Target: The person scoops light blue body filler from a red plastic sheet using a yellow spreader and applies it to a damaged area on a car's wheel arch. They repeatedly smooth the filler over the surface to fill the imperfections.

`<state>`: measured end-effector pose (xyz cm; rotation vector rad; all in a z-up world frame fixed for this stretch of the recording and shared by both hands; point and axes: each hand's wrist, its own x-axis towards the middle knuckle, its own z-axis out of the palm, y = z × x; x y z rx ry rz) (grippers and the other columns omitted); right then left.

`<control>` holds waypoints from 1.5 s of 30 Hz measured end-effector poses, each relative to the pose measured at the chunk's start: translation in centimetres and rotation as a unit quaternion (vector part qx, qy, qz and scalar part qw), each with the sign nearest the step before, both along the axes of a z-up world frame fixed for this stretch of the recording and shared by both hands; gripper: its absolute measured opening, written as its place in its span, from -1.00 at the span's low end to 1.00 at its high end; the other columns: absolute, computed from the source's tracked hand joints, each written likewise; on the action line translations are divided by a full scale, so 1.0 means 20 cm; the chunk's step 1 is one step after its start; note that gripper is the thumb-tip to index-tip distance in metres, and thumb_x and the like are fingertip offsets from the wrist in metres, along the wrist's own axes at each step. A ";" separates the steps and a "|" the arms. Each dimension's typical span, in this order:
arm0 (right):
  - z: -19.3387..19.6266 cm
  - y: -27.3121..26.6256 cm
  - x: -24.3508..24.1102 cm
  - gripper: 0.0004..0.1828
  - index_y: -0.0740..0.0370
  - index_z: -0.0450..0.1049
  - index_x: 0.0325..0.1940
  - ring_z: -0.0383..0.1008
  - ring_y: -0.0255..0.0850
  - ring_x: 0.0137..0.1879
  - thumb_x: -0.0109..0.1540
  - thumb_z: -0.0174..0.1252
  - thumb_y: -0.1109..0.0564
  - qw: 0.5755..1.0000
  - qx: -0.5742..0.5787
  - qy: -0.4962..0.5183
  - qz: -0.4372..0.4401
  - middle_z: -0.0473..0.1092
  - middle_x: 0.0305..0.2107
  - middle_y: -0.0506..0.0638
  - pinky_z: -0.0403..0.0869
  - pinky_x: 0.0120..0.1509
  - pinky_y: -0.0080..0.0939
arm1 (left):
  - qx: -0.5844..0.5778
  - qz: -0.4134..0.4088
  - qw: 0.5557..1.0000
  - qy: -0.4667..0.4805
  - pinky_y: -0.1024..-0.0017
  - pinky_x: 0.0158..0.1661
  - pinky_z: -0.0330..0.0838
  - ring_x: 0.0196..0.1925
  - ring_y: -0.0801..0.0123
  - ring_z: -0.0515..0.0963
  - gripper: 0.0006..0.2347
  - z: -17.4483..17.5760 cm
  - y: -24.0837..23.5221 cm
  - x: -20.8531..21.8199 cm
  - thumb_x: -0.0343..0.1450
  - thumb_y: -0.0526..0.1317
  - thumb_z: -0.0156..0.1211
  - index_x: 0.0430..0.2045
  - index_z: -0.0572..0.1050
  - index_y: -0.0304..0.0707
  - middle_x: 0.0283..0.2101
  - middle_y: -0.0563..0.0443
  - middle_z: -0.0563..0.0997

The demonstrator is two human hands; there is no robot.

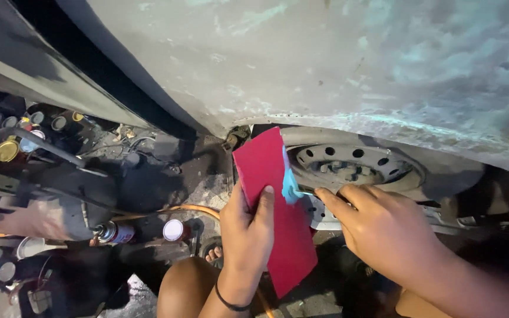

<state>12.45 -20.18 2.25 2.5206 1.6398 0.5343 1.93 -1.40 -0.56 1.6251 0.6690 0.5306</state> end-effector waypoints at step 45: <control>0.46 -0.06 -0.03 -0.64 0.28 0.71 0.02 0.51 -0.32 0.21 0.21 0.21 0.13 0.747 0.368 0.549 -0.069 0.57 0.06 -0.10 0.39 0.29 -0.31 | -0.180 0.014 0.979 -0.097 0.44 -0.07 0.52 -0.11 0.43 0.66 -0.75 -0.09 0.07 0.00 0.39 -0.24 0.26 -0.11 0.65 -0.35 -0.17 -0.04 0.77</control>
